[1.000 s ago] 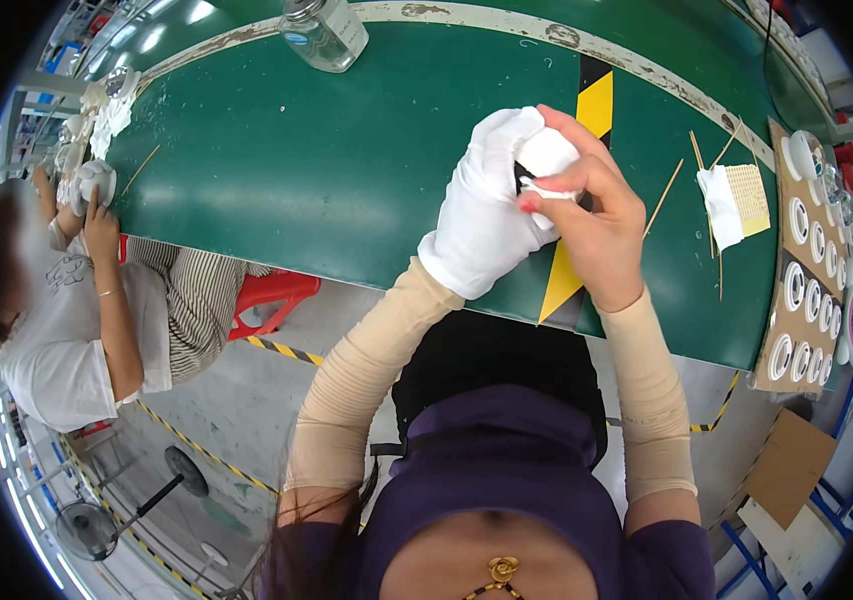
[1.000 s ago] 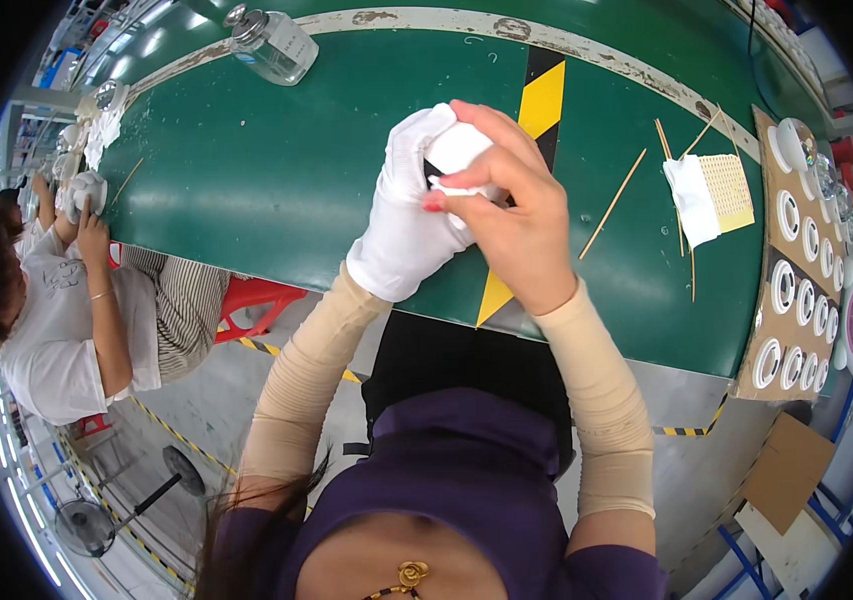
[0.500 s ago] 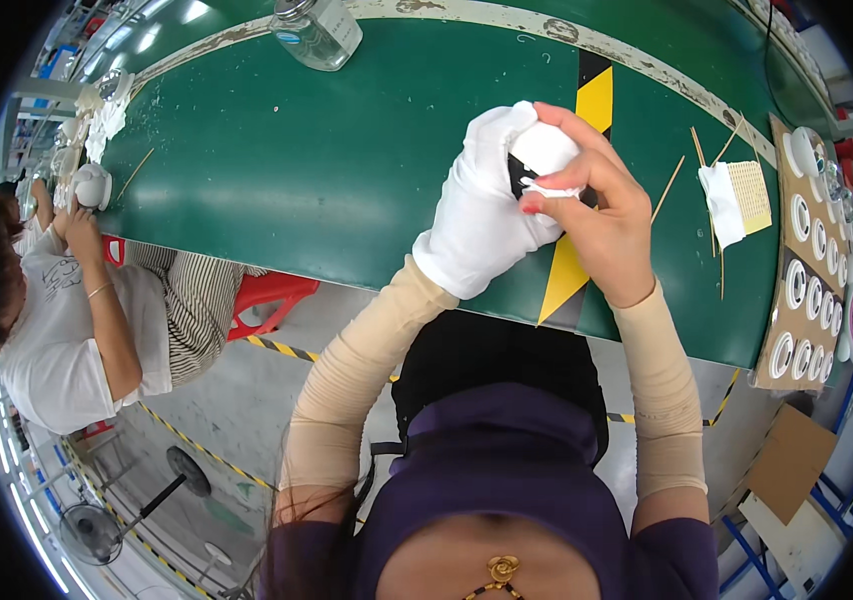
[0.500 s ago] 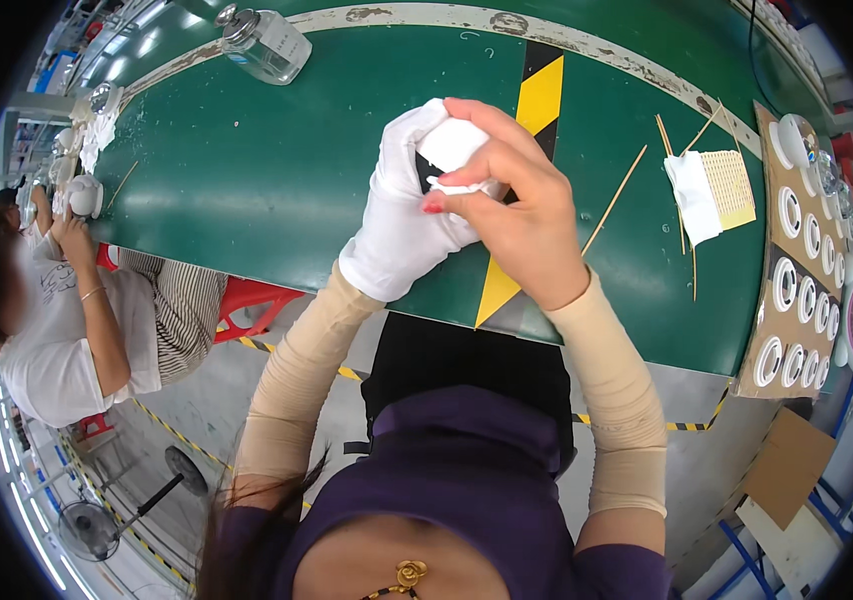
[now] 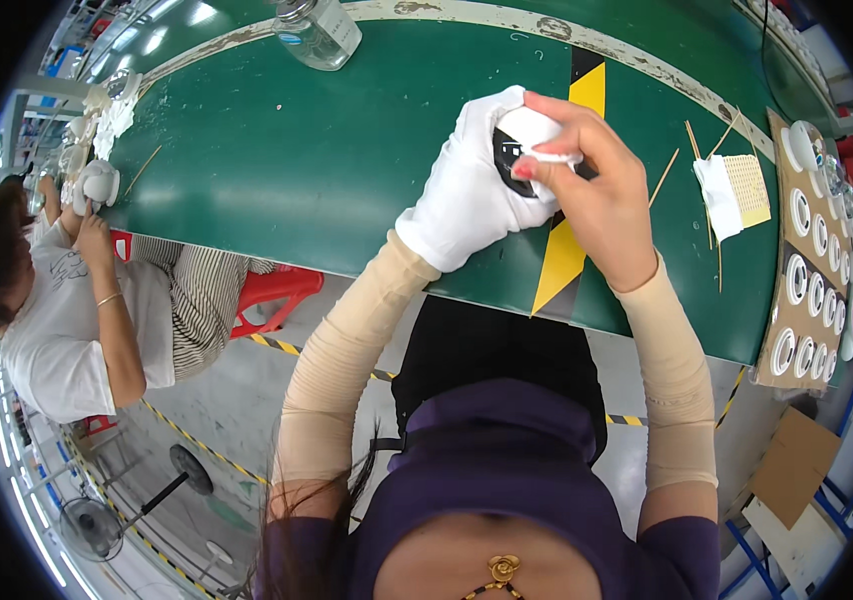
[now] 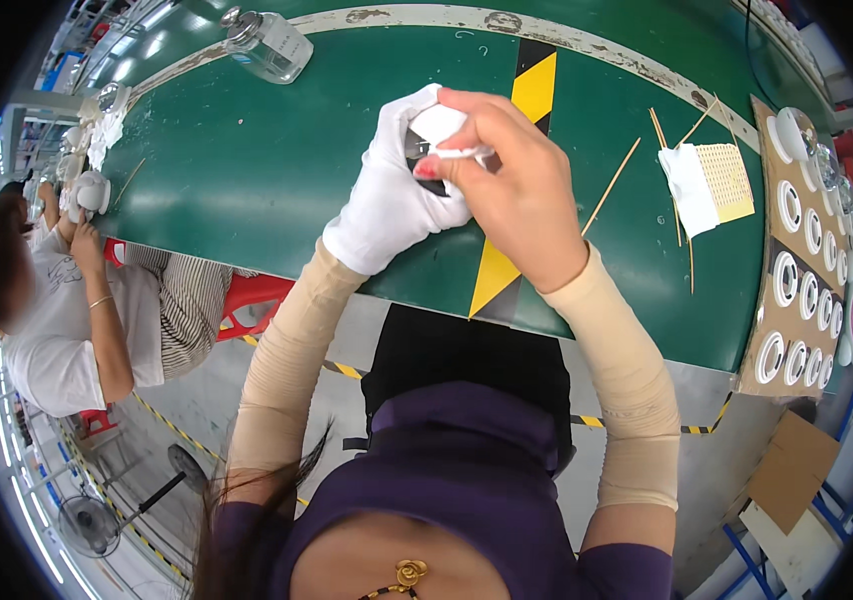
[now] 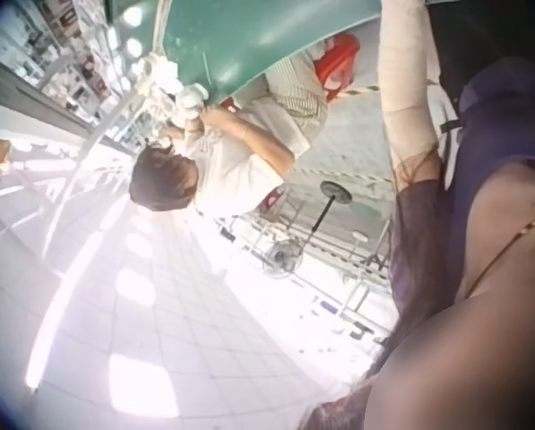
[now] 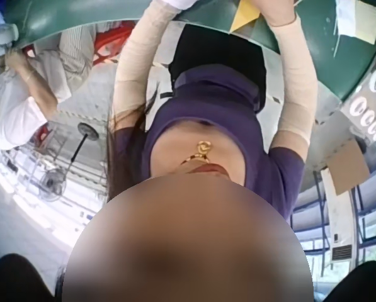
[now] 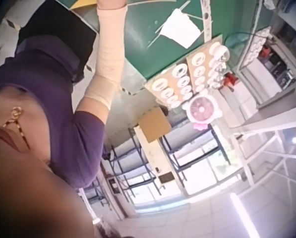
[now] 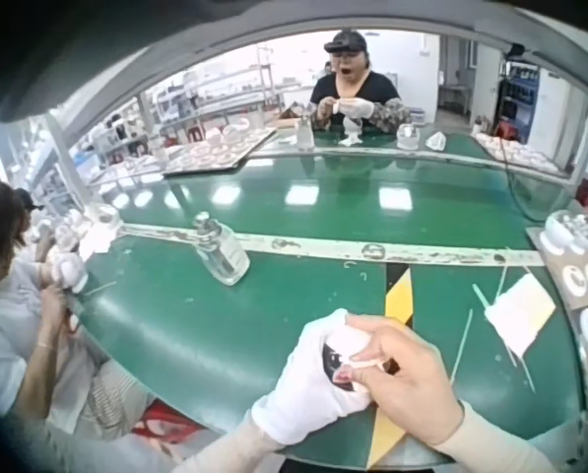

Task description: Applying a substance to small electronic components using an applicator stick on an assembly line.

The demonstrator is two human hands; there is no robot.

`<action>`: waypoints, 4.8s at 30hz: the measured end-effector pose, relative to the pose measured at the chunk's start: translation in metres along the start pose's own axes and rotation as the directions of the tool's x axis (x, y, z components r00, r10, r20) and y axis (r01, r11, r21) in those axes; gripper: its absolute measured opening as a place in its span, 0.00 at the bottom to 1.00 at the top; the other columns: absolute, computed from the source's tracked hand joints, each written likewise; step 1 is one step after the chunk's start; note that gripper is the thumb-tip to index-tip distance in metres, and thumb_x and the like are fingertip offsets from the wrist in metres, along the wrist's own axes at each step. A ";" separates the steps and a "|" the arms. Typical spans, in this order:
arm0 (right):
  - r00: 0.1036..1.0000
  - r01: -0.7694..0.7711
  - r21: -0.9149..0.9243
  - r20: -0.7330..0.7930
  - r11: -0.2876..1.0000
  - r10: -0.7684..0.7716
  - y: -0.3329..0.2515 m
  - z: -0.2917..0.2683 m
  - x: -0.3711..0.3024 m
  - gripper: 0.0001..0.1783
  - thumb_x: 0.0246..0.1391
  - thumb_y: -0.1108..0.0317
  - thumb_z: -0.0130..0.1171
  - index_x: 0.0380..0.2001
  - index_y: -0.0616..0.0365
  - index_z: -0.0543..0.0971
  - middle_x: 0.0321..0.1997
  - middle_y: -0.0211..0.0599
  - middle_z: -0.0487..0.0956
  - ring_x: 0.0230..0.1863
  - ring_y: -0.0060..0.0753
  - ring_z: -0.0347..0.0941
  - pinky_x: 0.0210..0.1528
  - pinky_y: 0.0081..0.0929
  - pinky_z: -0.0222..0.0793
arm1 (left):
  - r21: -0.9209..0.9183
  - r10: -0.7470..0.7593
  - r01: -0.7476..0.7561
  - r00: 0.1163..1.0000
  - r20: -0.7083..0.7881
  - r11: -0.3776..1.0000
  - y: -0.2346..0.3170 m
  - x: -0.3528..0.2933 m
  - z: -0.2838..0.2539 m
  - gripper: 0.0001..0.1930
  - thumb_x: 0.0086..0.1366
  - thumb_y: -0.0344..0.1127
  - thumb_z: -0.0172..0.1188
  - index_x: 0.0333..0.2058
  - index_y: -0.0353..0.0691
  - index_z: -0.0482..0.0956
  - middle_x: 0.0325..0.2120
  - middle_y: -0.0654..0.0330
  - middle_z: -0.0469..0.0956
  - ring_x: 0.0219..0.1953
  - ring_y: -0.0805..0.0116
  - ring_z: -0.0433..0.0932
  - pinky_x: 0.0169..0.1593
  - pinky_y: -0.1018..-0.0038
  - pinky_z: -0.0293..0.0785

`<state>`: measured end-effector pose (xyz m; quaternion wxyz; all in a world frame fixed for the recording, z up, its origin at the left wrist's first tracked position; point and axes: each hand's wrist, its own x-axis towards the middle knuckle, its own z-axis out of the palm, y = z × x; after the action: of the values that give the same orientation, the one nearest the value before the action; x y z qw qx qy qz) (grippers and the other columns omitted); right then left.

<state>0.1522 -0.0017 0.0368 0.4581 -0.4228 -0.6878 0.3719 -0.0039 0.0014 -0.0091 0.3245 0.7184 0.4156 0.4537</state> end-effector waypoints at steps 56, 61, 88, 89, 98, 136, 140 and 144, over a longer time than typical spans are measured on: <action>0.993 -0.110 -0.267 -0.059 0.957 0.098 -0.008 -0.002 -0.004 0.12 0.54 0.71 0.62 0.40 0.58 0.72 0.39 0.31 0.72 0.37 0.18 0.68 0.37 0.17 0.63 | -0.071 -0.126 0.132 0.988 0.092 0.989 0.015 0.000 -0.015 0.44 0.45 0.44 0.73 0.61 0.43 0.63 0.51 0.51 0.71 0.55 0.51 0.69 0.59 0.62 0.66; 0.989 -0.146 -0.228 -0.011 0.963 0.148 -0.015 -0.005 0.000 0.13 0.50 0.70 0.59 0.39 0.59 0.73 0.41 0.40 0.72 0.40 0.39 0.72 0.44 0.29 0.67 | -0.034 -0.096 0.098 0.993 0.068 0.995 0.016 0.000 -0.017 0.44 0.45 0.44 0.73 0.61 0.42 0.62 0.52 0.53 0.71 0.55 0.51 0.69 0.60 0.62 0.66; 0.981 -0.064 -0.199 0.165 0.978 0.098 -0.025 -0.040 0.016 0.10 0.61 0.75 0.53 0.44 0.63 0.79 0.35 0.32 0.78 0.28 0.20 0.75 0.32 0.18 0.72 | -0.056 -0.222 0.232 0.963 0.150 0.971 0.016 -0.004 -0.019 0.54 0.43 0.48 0.77 0.66 0.42 0.56 0.59 0.49 0.64 0.59 0.52 0.66 0.62 0.61 0.65; 0.981 -0.127 -0.099 0.132 0.987 0.140 -0.022 -0.044 0.012 0.10 0.62 0.74 0.53 0.45 0.63 0.79 0.35 0.32 0.79 0.28 0.19 0.75 0.32 0.17 0.72 | -0.112 -0.153 0.164 0.983 0.102 0.980 0.015 -0.007 -0.017 0.57 0.41 0.49 0.78 0.67 0.41 0.54 0.61 0.48 0.63 0.60 0.51 0.65 0.62 0.61 0.65; 0.993 -0.108 0.138 -0.035 0.985 0.114 -0.006 -0.034 -0.019 0.08 0.60 0.80 0.53 0.41 0.66 0.79 0.41 0.36 0.80 0.41 0.25 0.77 0.47 0.21 0.72 | 0.036 -0.240 0.241 0.970 -0.027 0.970 0.019 -0.004 -0.004 0.57 0.41 0.48 0.80 0.65 0.38 0.55 0.59 0.46 0.66 0.59 0.51 0.68 0.62 0.62 0.65; 0.986 -0.084 -0.071 -0.149 0.994 0.073 0.010 0.023 0.030 0.06 0.56 0.76 0.62 0.35 0.66 0.75 0.43 0.38 0.78 0.36 0.22 0.75 0.40 0.17 0.70 | 0.029 -0.032 0.035 0.995 -0.094 0.999 0.009 -0.003 0.005 0.45 0.44 0.37 0.76 0.60 0.41 0.62 0.50 0.48 0.70 0.48 0.46 0.75 0.49 0.60 0.75; 0.949 -0.038 0.383 -0.275 0.923 0.154 0.016 0.009 0.030 0.08 0.61 0.76 0.54 0.44 0.66 0.74 0.37 0.35 0.79 0.38 0.23 0.78 0.42 0.20 0.73 | 0.090 -0.001 0.011 0.994 -0.106 0.996 0.012 -0.008 0.005 0.51 0.42 0.41 0.79 0.63 0.39 0.58 0.53 0.46 0.68 0.51 0.48 0.74 0.52 0.61 0.74; 0.957 -0.053 0.267 -0.260 0.962 0.125 0.027 -0.014 -0.001 0.10 0.62 0.77 0.51 0.46 0.64 0.74 0.50 0.40 0.75 0.48 0.27 0.77 0.51 0.23 0.71 | 0.160 0.117 -0.093 0.982 -0.151 0.983 0.009 -0.015 -0.002 0.54 0.42 0.44 0.80 0.64 0.38 0.56 0.58 0.45 0.64 0.56 0.47 0.71 0.57 0.60 0.71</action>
<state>0.1723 0.0092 0.0169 0.5827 -0.4379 -0.5437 0.4161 -0.0069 -0.0164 -0.0062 0.2097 0.7235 0.4351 0.4932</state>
